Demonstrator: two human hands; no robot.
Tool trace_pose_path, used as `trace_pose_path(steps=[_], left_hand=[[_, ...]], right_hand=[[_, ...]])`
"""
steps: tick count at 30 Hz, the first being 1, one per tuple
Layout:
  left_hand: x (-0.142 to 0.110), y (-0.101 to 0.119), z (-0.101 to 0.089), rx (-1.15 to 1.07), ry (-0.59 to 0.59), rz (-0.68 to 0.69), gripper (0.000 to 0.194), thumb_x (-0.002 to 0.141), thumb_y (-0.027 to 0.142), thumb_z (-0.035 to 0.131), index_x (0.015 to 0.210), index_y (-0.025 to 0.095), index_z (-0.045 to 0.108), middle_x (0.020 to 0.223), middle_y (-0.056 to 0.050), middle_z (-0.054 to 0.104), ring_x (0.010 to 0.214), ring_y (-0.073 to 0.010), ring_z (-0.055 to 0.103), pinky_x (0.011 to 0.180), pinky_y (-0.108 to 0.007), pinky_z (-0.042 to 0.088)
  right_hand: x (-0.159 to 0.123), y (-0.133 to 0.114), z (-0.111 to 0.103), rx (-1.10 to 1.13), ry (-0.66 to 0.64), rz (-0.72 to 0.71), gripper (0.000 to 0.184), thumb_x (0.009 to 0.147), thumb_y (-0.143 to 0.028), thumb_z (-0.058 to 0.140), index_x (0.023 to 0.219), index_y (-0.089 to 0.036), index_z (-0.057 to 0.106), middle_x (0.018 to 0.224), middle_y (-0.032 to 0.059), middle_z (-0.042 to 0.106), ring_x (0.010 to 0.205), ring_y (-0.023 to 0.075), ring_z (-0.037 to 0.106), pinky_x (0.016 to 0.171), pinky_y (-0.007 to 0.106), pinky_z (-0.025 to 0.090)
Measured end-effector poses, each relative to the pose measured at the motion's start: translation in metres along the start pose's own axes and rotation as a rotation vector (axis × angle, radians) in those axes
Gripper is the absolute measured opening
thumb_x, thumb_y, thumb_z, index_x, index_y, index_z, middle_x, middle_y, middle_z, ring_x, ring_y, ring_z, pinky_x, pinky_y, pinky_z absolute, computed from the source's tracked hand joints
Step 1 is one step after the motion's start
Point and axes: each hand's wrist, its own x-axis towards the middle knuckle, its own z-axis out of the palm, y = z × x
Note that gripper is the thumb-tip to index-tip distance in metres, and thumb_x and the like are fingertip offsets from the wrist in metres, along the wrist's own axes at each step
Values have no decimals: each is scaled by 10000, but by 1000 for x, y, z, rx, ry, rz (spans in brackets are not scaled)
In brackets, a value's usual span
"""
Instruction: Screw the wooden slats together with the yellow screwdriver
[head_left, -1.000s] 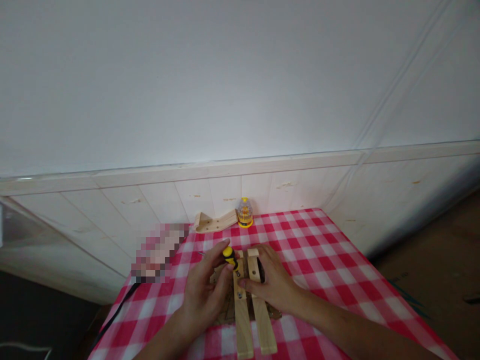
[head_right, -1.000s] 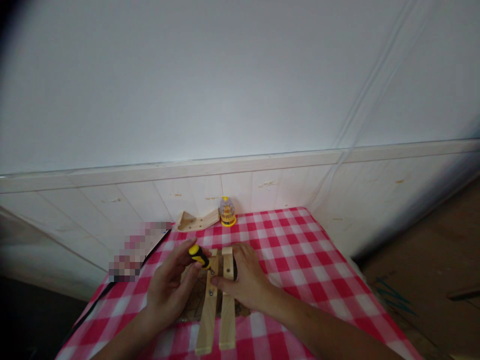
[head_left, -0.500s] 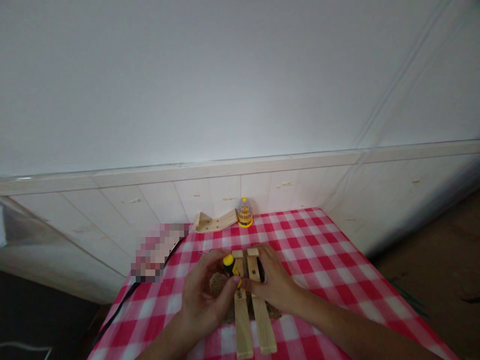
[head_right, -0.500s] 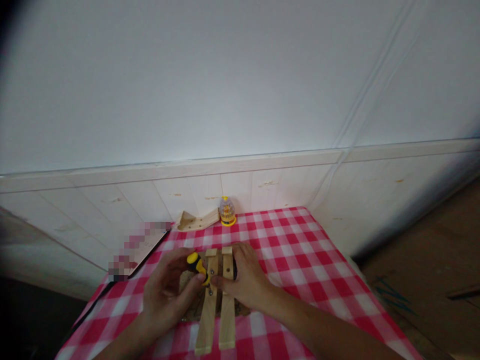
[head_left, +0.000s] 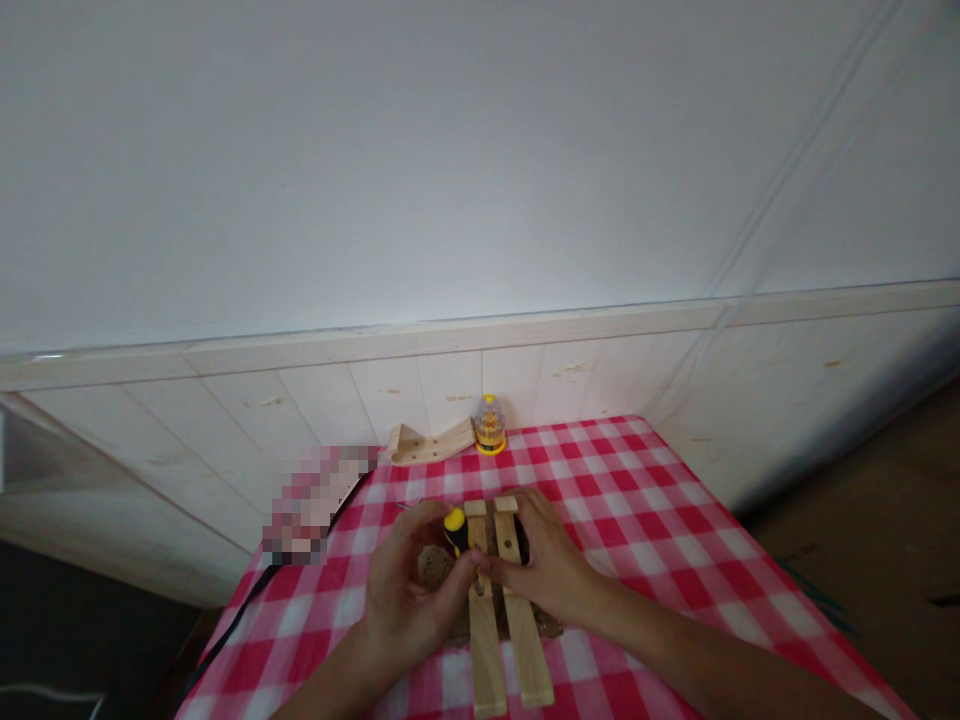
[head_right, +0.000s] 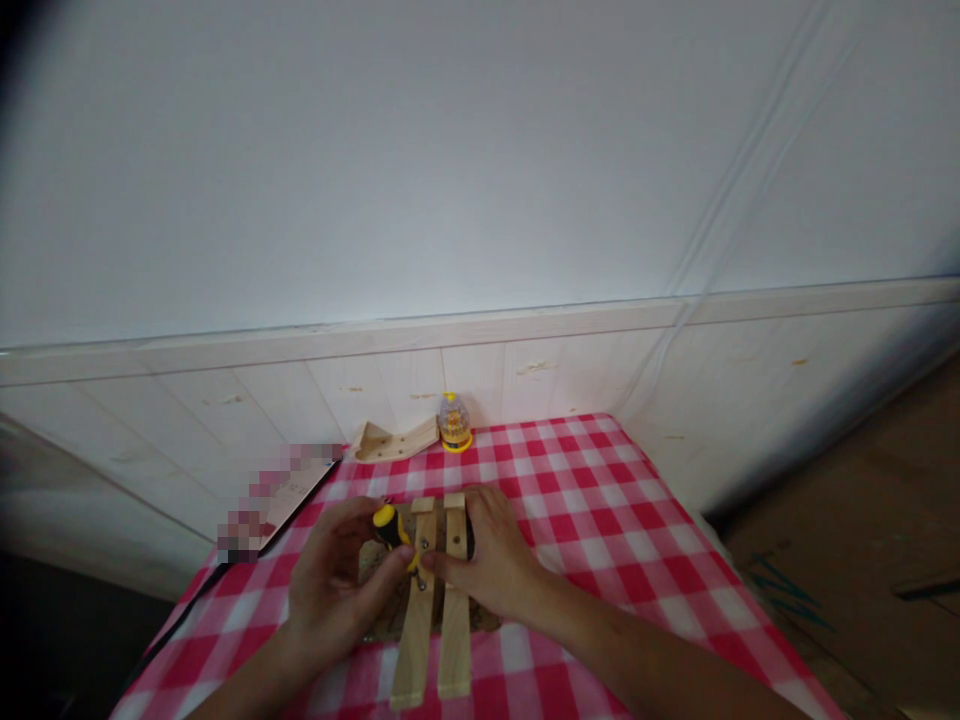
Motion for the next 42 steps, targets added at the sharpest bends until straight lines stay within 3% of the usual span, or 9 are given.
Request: trace_pose_path(steps=[8,19,26,33,37,42], left_hand=[[-8,-8,-1,-11,-9,141,436,898,158,792,1277,248,596,1052,-34,719,876,-160,755,776,-229,650],[-8,-14,-11,-63,-167,188,508,953,106,702,1418,261,570,1180,-92,697,1046,-208,737,898,-311,647],[-12,-17,-15,-72,-218,118,532,952,82,669,1440,265,562,1210,-124,725,1060,-233,755,916,-366,655],[-6,-9,-14,-75,-213,138,495,941,82,664,1398,256,586,1121,-111,763,966,-220,787,845,-336,671],[-3,-4,-9,-106,-159,70,420,937,93,664,1324,251,620,1023,-71,773,870,-190,791,766,-287,674],[0,-5,-1,-65,124,-116,361,895,151,784,1220,256,666,978,-22,779,832,-151,799,745,-216,670]], right_hand=[[2,3,1,11,-22,4,491,807,-451,937,1129,-192,673,1195,116,693,1143,337,620,992,493,493],[2,3,2,11,-8,20,428,766,-243,939,1094,-206,666,1139,73,684,1109,316,621,974,466,482],[1,0,1,37,-3,12,427,770,-245,929,1104,-211,665,1153,77,690,1113,314,619,983,474,479],[2,2,1,24,-8,7,426,773,-255,926,1114,-209,674,1161,83,696,1130,318,623,994,478,482],[2,3,2,14,-13,12,438,775,-261,929,1127,-205,675,1177,89,696,1134,320,621,986,477,486],[0,6,3,10,-4,-19,460,759,-242,943,1138,-218,684,1163,73,698,1131,321,628,986,468,494]])
